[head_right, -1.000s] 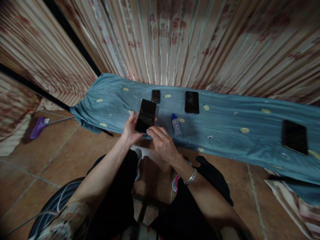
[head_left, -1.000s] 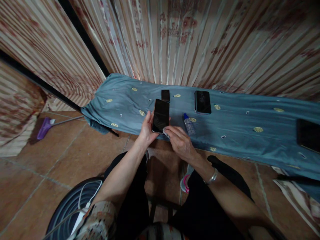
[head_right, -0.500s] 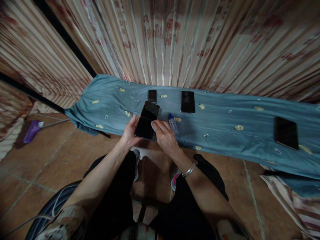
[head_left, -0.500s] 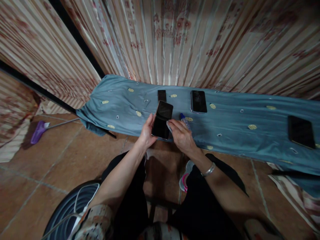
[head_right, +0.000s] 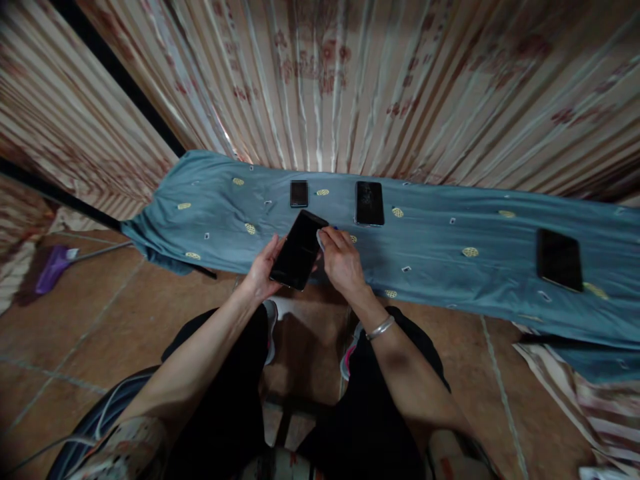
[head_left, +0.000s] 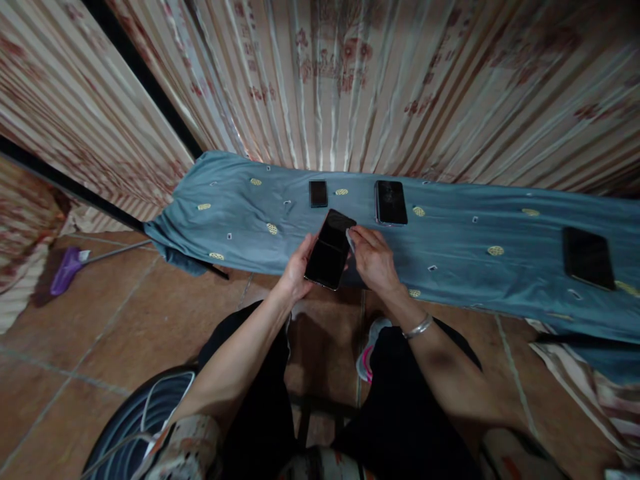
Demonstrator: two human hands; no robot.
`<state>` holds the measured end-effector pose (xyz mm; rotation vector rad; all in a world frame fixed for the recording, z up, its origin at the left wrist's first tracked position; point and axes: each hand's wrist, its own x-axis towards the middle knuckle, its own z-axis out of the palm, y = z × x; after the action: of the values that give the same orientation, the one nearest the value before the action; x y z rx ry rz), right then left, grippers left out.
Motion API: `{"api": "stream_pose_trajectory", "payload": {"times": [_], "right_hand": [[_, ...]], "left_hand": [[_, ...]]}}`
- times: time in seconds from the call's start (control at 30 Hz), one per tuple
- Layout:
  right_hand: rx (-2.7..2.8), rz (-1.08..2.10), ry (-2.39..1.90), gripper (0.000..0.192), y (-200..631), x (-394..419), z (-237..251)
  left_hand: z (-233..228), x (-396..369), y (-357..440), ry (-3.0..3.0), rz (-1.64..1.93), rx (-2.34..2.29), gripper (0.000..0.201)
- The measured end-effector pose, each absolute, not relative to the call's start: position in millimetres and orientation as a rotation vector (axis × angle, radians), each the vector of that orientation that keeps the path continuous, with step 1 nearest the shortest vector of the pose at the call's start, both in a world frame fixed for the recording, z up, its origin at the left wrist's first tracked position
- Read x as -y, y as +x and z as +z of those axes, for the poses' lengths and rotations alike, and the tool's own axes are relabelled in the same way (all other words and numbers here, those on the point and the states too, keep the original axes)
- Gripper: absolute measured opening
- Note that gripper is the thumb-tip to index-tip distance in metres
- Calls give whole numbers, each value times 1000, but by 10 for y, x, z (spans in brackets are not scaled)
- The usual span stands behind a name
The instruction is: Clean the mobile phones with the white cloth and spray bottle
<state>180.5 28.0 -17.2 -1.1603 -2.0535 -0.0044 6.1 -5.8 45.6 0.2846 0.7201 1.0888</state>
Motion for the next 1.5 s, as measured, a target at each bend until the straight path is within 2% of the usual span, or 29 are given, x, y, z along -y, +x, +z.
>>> {"api": "stream_pose_trajectory", "payload": {"times": [0.7, 1.5], "right_hand": [[2002, -66, -1234, 42, 1886, -387, -177], [2005, 30, -1230, 45, 1884, -401, -194]], "left_hand": [[369, 97, 95, 330, 1013, -729, 49], [278, 161, 172, 384, 911, -790, 45]]}}
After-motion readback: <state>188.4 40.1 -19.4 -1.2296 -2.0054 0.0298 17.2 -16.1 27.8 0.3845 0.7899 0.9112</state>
